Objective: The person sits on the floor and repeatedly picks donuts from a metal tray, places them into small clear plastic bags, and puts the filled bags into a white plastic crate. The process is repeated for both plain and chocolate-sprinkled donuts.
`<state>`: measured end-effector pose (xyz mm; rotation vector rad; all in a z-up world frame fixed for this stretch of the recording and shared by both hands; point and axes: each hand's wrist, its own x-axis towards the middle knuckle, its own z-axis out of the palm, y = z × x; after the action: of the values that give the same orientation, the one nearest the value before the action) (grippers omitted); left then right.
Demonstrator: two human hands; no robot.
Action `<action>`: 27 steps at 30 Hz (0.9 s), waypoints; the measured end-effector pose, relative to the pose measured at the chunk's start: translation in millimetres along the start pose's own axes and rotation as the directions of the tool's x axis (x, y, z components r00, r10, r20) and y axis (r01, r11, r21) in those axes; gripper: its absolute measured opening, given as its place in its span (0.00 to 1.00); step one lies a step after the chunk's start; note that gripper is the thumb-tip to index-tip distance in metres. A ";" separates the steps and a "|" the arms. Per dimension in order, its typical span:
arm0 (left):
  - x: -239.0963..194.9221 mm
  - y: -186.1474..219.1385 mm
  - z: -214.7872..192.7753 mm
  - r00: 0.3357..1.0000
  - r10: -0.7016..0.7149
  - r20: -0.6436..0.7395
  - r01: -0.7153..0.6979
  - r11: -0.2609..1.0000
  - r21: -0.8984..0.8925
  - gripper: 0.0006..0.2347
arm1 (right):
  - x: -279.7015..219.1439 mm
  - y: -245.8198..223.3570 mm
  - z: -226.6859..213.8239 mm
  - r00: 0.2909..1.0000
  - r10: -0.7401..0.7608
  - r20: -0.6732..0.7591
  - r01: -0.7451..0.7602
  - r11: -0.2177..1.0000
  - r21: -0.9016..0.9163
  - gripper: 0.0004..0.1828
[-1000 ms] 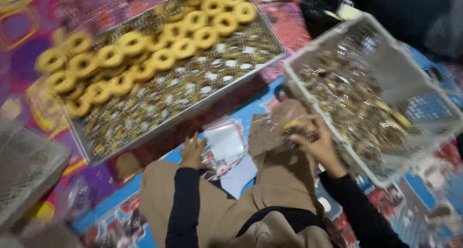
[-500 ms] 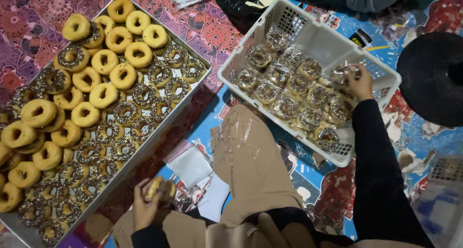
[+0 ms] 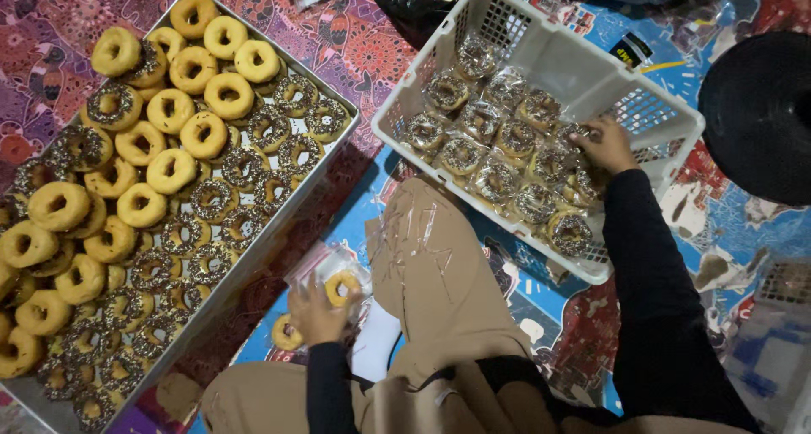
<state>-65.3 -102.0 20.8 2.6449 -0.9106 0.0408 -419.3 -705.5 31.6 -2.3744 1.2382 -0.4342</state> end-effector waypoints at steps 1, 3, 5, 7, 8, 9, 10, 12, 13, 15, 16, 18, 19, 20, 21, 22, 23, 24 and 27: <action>-0.1 14.6 3.0 0.998 -0.011 0.060 0.010 1.000 0.009 0.42 | 1.1 -0.7 -2.3 1.000 -0.019 -0.012 0.018 0.998 -0.057 0.24; 3.5 34.8 7.7 0.983 -0.032 0.179 0.027 0.999 0.032 0.43 | 4.5 1.0 -11.9 1.000 0.028 -0.006 -0.028 1.000 -0.009 0.24; 3.4 38.8 9.7 0.971 0.056 0.231 -0.069 0.996 0.051 0.38 | 1.7 5.6 -23.2 0.987 0.151 0.056 -0.159 0.968 0.197 0.24; -0.8 33.7 13.3 0.949 0.073 0.308 -0.092 0.995 0.049 0.36 | -4.6 12.2 -34.7 0.998 0.052 -0.018 -0.045 0.960 0.277 0.24; -1.0 30.1 17.0 0.935 0.048 0.352 -0.066 0.997 0.039 0.36 | -6.1 14.5 -39.5 0.998 -0.001 -0.059 0.019 0.950 0.313 0.24; -2.7 26.3 20.4 0.918 0.025 0.395 -0.040 0.999 0.030 0.36 | -9.7 17.4 -42.7 1.000 0.022 0.014 -0.024 0.991 0.131 0.22; -1.8 24.2 25.1 0.927 0.040 0.374 -0.048 0.999 0.013 0.35 | -12.3 20.6 -45.8 0.996 0.057 0.074 -0.053 0.997 -0.060 0.20; -2.8 21.0 31.1 0.940 0.070 0.333 -0.067 0.998 -0.020 0.33 | -23.4 25.2 -46.0 0.968 0.120 0.219 -0.052 0.955 -0.292 0.20; -3.8 20.8 32.5 0.940 0.066 0.334 -0.062 0.998 -0.023 0.33 | -31.9 26.5 -43.1 0.941 0.140 0.308 -0.032 0.943 -0.332 0.23; -8.2 20.9 29.2 0.940 0.053 0.338 -0.047 0.999 -0.027 0.32 | -45.8 24.5 -35.2 0.897 0.193 0.399 -0.043 0.933 -0.357 0.27; -8.0 21.3 25.3 0.960 0.063 0.272 -0.049 0.997 -0.058 0.31 | -50.8 20.1 -33.5 0.889 0.222 0.401 -0.079 0.936 -0.342 0.26; -5.4 23.4 14.0 0.987 0.079 0.139 -0.062 0.991 -0.122 0.28 | -61.2 3.6 -42.8 0.887 0.243 0.392 -0.091 0.926 -0.367 0.25; -3.0 24.3 6.3 0.994 0.086 0.065 -0.069 0.971 -0.229 0.29 | -65.6 -10.4 -52.6 0.895 0.235 0.380 -0.067 0.911 -0.406 0.26; 1.2 23.9 -3.4 0.997 0.081 -0.009 -0.080 0.941 -0.330 0.30 | -67.2 -30.1 -63.8 0.901 0.224 0.371 -0.040 0.895 -0.443 0.26; 6.5 26.1 -12.4 0.994 0.068 -0.082 -0.097 0.899 -0.427 0.32 | -73.5 -54.6 -79.4 0.946 0.147 0.290 -0.015 0.910 -0.414 0.25; 12.6 31.3 -20.2 0.999 -0.007 -0.036 -0.016 0.812 -0.583 0.30 | -82.7 -84.2 -97.7 0.977 0.064 0.203 0.020 0.923 -0.385 0.25; 18.6 37.5 -28.1 0.997 -0.072 0.022 0.066 0.693 -0.718 0.28 | -93.8 -119.1 -111.6 0.994 -0.018 0.111 0.057 0.931 -0.360 0.24; 21.8 45.7 -35.8 0.987 -0.128 0.093 0.148 0.548 -0.823 0.26 | -105.9 -157.2 -120.9 0.995 -0.093 0.042 0.101 0.953 -0.284 0.24; 30.3 95.1 -41.9 0.810 0.171 0.561 0.586 -0.270 -0.764 0.29 | -152.5 -268.3 -108.9 0.967 -0.015 0.255 -0.005 0.997 0.078 0.34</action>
<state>-95.0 -176.2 93.8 0.9782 -0.1214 -1.0964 -366.6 -466.2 248.5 -2.2820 1.0780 -0.1674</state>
